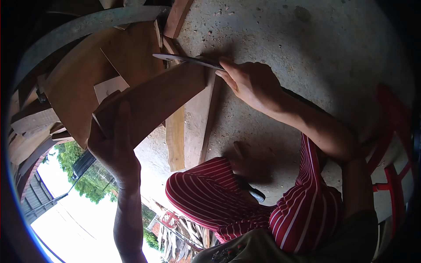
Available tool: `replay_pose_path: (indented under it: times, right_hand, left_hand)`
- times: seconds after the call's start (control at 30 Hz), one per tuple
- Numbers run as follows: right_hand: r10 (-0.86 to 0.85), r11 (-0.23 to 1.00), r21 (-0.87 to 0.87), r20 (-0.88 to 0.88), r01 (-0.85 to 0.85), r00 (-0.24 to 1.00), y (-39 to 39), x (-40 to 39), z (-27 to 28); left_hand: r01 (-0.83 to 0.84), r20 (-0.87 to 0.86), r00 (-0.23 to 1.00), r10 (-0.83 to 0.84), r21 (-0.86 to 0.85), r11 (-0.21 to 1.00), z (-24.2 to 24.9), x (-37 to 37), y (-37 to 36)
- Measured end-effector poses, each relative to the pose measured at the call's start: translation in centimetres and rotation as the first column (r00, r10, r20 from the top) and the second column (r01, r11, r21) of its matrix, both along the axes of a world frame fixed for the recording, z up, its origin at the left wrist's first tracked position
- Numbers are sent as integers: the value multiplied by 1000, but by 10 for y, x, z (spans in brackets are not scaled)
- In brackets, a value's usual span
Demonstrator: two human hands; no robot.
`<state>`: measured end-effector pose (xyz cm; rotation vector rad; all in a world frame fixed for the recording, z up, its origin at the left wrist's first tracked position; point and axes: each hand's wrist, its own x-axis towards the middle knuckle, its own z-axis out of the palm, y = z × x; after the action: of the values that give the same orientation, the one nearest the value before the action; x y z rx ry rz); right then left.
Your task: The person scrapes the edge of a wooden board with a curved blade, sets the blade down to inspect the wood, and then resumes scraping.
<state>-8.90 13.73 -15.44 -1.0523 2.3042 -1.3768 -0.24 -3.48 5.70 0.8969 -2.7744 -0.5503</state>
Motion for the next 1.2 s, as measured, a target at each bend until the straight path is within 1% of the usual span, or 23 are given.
replay_pose_path:
  times: [0.03,0.07,0.13,0.2,0.3,0.37,0.4,0.43,0.5,0.53,0.57,0.63,0.67,0.7,0.73,0.8,0.87,0.9,0.97,1.03,1.1,1.17,1.2]
  right_hand:
    - [23,999,22,11,-23,1000,4,-1,15]
    - [-2,997,-77,-48,-2,999,6,-1,19]
    - [9,1000,-22,4,-9,1000,3,4,-1]
    - [18,998,58,14,-19,1000,-11,-11,-19]
    - [-20,1000,-10,-42,20,999,-10,-11,-3]
    - [116,987,101,73,-123,991,-2,-12,17]
    - [111,989,86,117,-121,987,-2,-7,13]
    - [97,992,69,121,-106,988,-4,-13,8]
    - [42,997,58,41,-44,998,-14,-8,-23]
    - [-13,999,40,-13,14,1000,-18,-7,-35]
    - [-46,999,-10,-84,45,995,-16,-6,-36]
    - [11,999,31,3,-11,1000,-8,-9,-2]
    - [18,999,35,-3,-18,1000,-5,-10,8]
    - [26,999,43,-9,-25,1000,-2,-8,14]
    - [9,1000,-21,4,-8,1000,-5,-6,1]
    - [-23,1000,16,-24,23,999,-14,2,-28]
    - [-56,992,107,-56,62,997,-13,-5,-26]
    - [-31,992,120,7,30,999,-11,-9,-13]
    - [-27,1000,-5,-29,27,999,-2,-5,6]
    - [-28,1000,-9,-9,28,1000,-4,-3,-1]
    - [-42,998,47,-78,46,996,-11,-2,-26]
    - [-32,996,75,-65,37,997,-15,-5,-37]
    - [-42,997,64,-30,44,999,-11,-7,-22]
  left_hand:
    - [5,-15,1000,-4,6,1000,-1,-1,-1]
    - [3,-9,1000,-3,20,1000,-1,2,-1]
    - [-32,14,999,31,81,996,2,6,2]
    - [5,-18,1000,-5,41,999,3,3,5]
    - [38,-44,998,-37,22,999,-2,-2,8]
    - [6,-39,999,-2,107,994,1,2,5]
    - [-80,-21,996,82,104,991,1,5,8]
    - [-78,-36,996,82,103,992,1,4,9]
    - [23,-14,1000,-23,67,997,3,0,12]
    - [-3,-42,999,7,91,996,2,0,14]
    - [9,-64,998,-4,83,997,3,-4,15]
    - [32,2,999,-32,-16,999,1,-1,16]
    - [20,-17,1000,-19,65,998,1,-2,17]
    - [6,23,1000,-7,75,997,1,4,18]
    - [-8,32,999,5,71,997,1,5,18]
    - [23,2,1000,-23,45,999,3,1,16]
    - [65,-78,995,-63,25,998,-1,0,14]
    - [79,-95,992,-77,17,997,-4,2,13]
    - [34,-52,998,-31,48,998,-6,1,12]
    - [-51,-16,998,53,105,993,1,1,14]
    - [-24,-71,997,31,100,995,1,3,14]
    - [60,-73,996,-59,9,998,-2,4,9]
    - [74,-45,996,-76,-33,997,-1,3,8]
